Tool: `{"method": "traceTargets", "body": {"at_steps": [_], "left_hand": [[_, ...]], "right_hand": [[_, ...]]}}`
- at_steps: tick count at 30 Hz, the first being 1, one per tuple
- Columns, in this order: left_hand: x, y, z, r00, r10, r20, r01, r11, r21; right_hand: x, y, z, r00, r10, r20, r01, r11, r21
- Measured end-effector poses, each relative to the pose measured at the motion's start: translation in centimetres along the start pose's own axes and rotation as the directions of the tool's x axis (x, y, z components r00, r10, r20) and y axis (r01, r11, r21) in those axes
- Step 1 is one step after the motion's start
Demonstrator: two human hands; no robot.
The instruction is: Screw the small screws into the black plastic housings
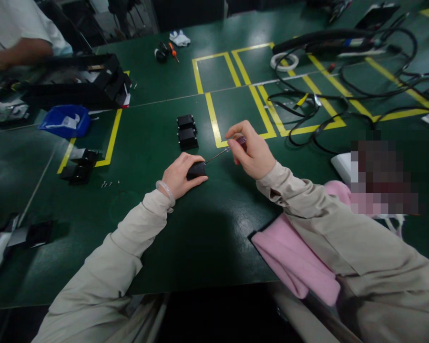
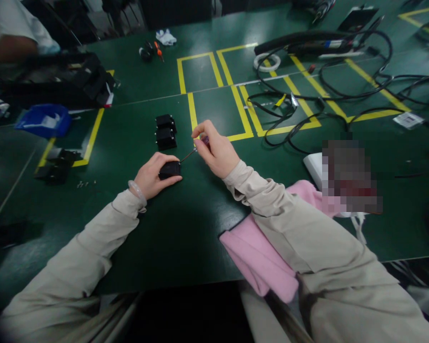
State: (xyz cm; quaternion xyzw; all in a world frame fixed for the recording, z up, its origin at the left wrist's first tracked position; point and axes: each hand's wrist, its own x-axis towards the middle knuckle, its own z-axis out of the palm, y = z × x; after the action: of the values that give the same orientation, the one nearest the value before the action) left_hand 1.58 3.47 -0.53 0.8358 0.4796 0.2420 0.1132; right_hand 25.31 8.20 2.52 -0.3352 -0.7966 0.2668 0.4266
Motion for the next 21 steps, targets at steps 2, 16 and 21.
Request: {"method": "traceTargets", "body": {"at_steps": [2,16,21], "left_hand": [[0.0,0.02,0.0,1.0,-0.002,-0.003,0.002,1.0,0.005],[0.01,0.1,-0.04,1.0,-0.018,0.003,0.018,1.0,-0.006],[-0.02,0.03,0.0,1.0,-0.007,-0.003,0.007,1.0,-0.001]], "right_hand": [[0.0,-0.03,-0.02,1.0,-0.004,0.008,0.004,1.0,0.003],[-0.05,-0.18,-0.23,1.0,0.016,0.014,-0.016,1.0,0.0],[-0.01,-0.14,-0.26,1.0,0.024,0.013,-0.024,0.999,-0.023]]}}
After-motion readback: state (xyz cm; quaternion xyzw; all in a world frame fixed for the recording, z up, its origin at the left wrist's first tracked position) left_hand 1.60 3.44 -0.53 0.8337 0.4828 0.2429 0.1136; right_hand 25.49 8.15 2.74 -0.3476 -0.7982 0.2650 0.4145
